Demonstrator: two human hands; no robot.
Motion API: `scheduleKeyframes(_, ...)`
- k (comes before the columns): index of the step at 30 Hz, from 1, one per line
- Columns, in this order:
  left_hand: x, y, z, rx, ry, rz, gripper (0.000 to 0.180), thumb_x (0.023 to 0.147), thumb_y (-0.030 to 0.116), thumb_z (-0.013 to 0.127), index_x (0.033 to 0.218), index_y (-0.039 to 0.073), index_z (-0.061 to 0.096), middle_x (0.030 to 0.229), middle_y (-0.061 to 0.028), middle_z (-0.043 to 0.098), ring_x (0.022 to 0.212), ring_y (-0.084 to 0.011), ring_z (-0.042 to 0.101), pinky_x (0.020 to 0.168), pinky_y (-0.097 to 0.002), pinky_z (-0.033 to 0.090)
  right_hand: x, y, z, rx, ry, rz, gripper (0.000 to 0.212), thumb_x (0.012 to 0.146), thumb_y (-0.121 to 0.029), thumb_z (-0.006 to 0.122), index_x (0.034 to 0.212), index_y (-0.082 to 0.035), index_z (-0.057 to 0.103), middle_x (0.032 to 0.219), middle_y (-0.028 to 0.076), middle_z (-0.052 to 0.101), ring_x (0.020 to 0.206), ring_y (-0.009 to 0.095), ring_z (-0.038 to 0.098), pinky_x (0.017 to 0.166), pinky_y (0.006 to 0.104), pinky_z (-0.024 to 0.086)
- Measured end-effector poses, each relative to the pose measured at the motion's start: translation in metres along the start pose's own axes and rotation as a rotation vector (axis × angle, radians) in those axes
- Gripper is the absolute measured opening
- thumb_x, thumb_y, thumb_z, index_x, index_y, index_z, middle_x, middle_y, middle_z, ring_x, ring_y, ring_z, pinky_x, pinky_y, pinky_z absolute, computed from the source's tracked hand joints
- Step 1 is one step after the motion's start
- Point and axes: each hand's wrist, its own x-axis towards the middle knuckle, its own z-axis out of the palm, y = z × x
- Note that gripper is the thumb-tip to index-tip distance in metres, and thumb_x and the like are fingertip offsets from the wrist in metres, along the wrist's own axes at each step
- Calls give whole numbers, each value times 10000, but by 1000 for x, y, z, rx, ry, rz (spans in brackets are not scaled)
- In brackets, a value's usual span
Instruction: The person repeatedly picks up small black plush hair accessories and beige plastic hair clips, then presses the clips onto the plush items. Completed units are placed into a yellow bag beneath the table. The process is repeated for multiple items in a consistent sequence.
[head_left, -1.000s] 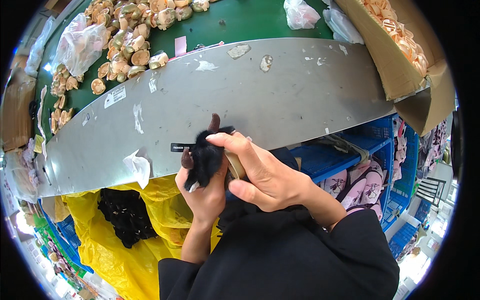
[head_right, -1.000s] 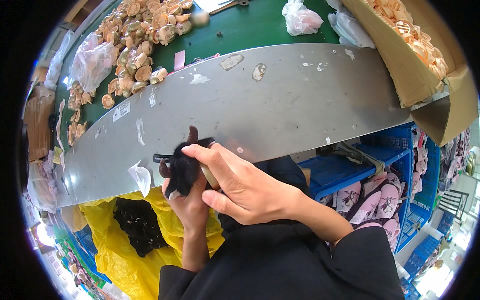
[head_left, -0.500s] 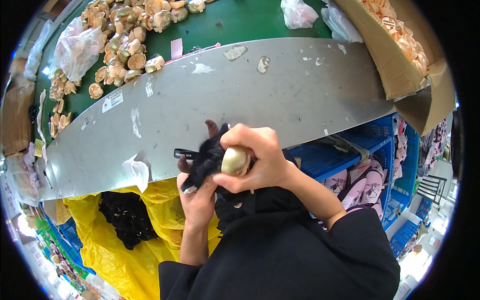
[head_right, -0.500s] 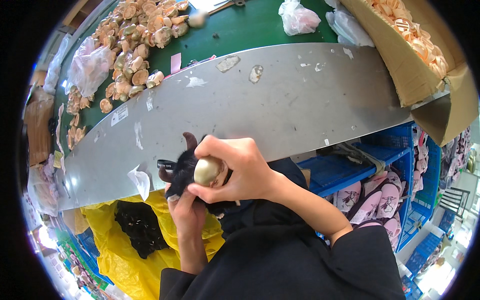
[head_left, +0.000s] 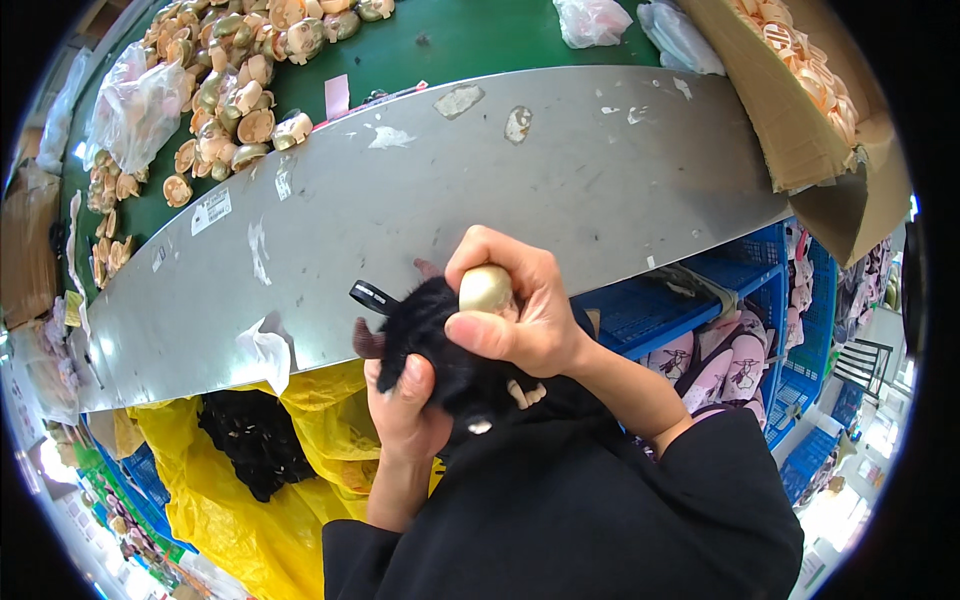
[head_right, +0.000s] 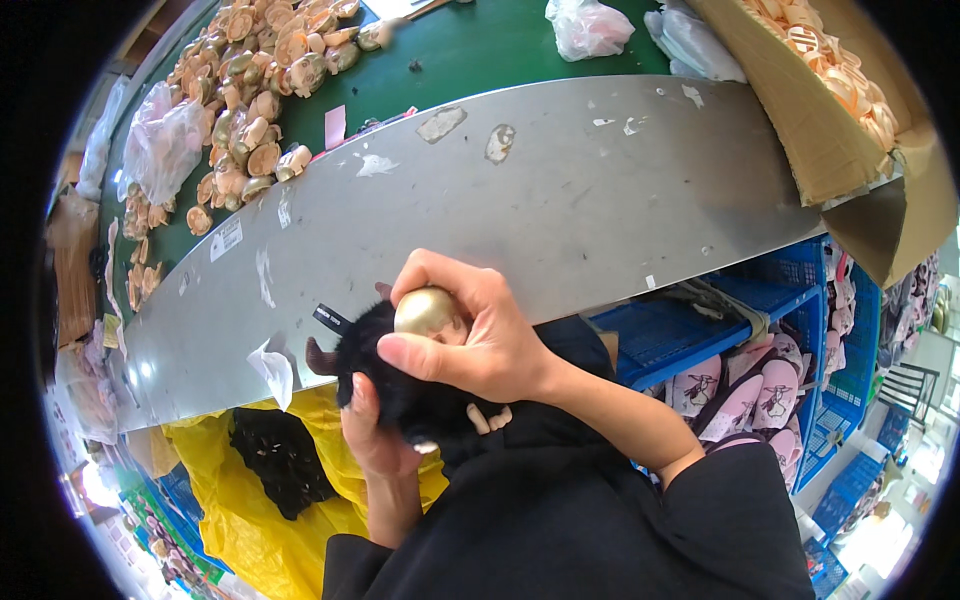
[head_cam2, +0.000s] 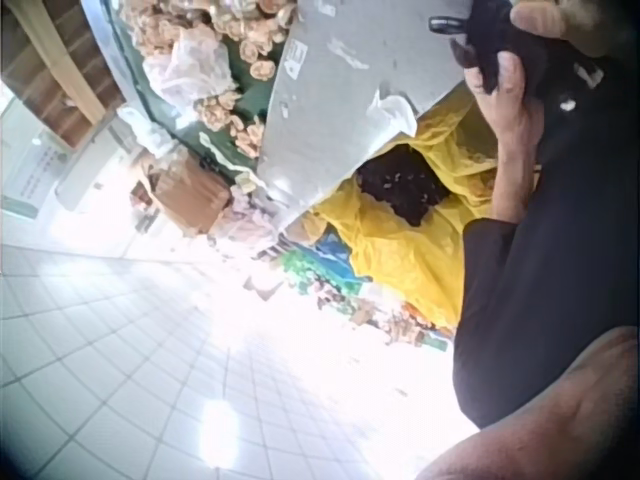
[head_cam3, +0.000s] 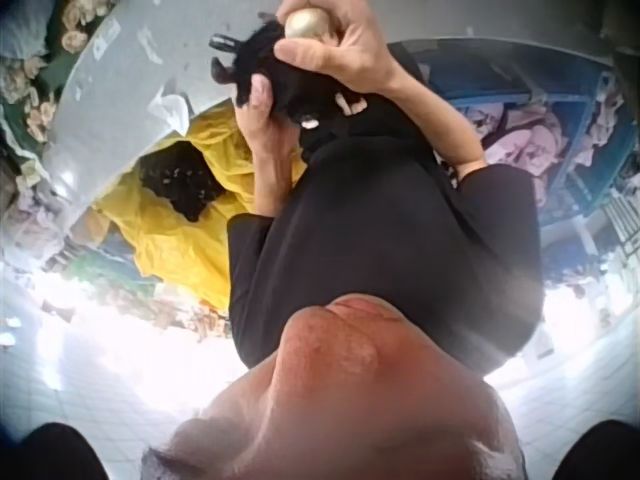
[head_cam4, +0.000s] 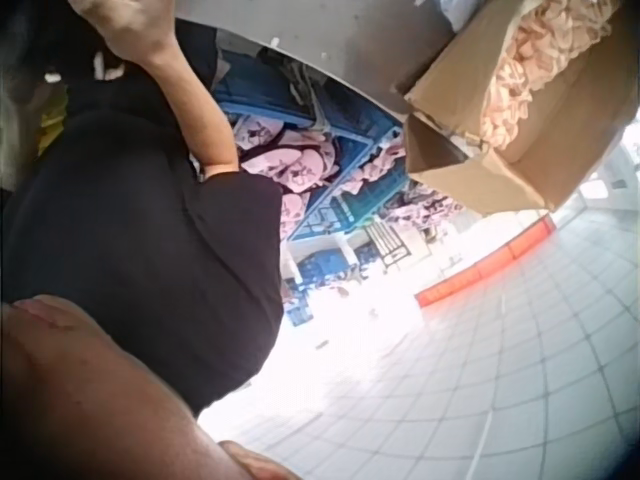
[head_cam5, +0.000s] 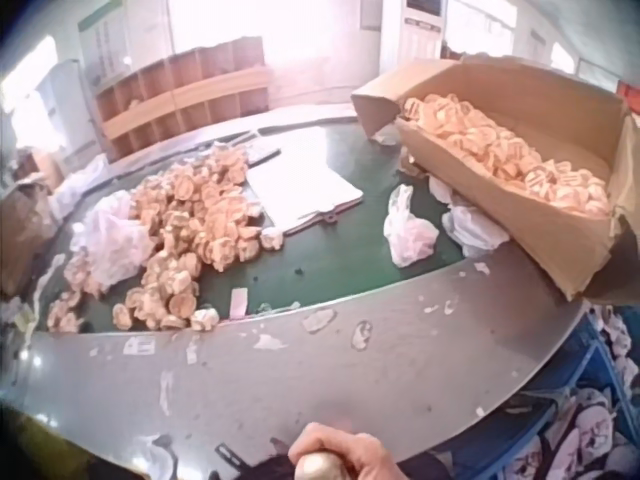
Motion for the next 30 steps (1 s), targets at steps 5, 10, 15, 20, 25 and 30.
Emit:
scheduleKeyframes(5, 2, -5, 6, -68, -100, -57, 661, 834, 169, 837, 1390, 0, 524, 1259, -119, 656, 1167, -247, 644, 1053, -384, 496, -7, 0, -4, 94, 43, 13, 295, 882, -264, 799, 945, -65, 590, 793, -52, 490, 699, 17, 424, 597, 189, 331)
scheduleKeyframes(10, -4, -12, -4, -167, -152, -148, 657, 816, 111, 831, 1386, -6, 524, 1178, -126, 683, 1087, -249, 676, 1006, -372, 530, -7, 0, -2, 6, 98, -55, 294, 900, -269, 795, 950, -55, 600, 820, -34, 565, 730, 16, 496, 629, 189, 406)
scheduleKeyframes(15, -2, -3, 13, 100, -207, -7, 581, 829, 138, 842, 1324, -13, 577, 1108, -80, 695, 1026, -183, 669, 945, -310, 517, -9, -1, -2, -104, 152, -119, 298, 922, -284, 771, 922, -47, 590, 779, -28, 561, 690, 16, 495, 593, 192, 408)
scheduleKeyframes(20, 0, 2, 32, 474, -5, 189, 405, 887, 168, 807, 1206, -31, 655, 1041, -16, 694, 951, -93, 615, 879, -233, 472, -18, 0, 0, 112, 165, 62, 278, 958, -283, 710, 914, -30, 603, 730, -17, 575, 659, 15, 497, 576, 200, 413)
scheduleKeyframes(25, 3, 3, 31, 526, 20, 234, 361, 913, 163, 782, 1192, -34, 667, 1066, -26, 694, 975, -88, 606, 899, -232, 459, -21, -4, -1, -91, 169, -103, 303, 980, -294, 657, 929, 4, 659, 702, 18, 609, 608, 46, 542, 553, 218, 437)
scheduleKeyframes(30, 1, 2, 36, 447, 48, 240, 321, 930, 114, 752, 1199, -37, 663, 1071, -29, 690, 960, -92, 601, 891, -235, 461, -16, 0, 2, -377, 237, -312, 407, 991, -377, 632, 923, 23, 661, 644, 47, 600, 538, 98, 580, 509, 238, 444)
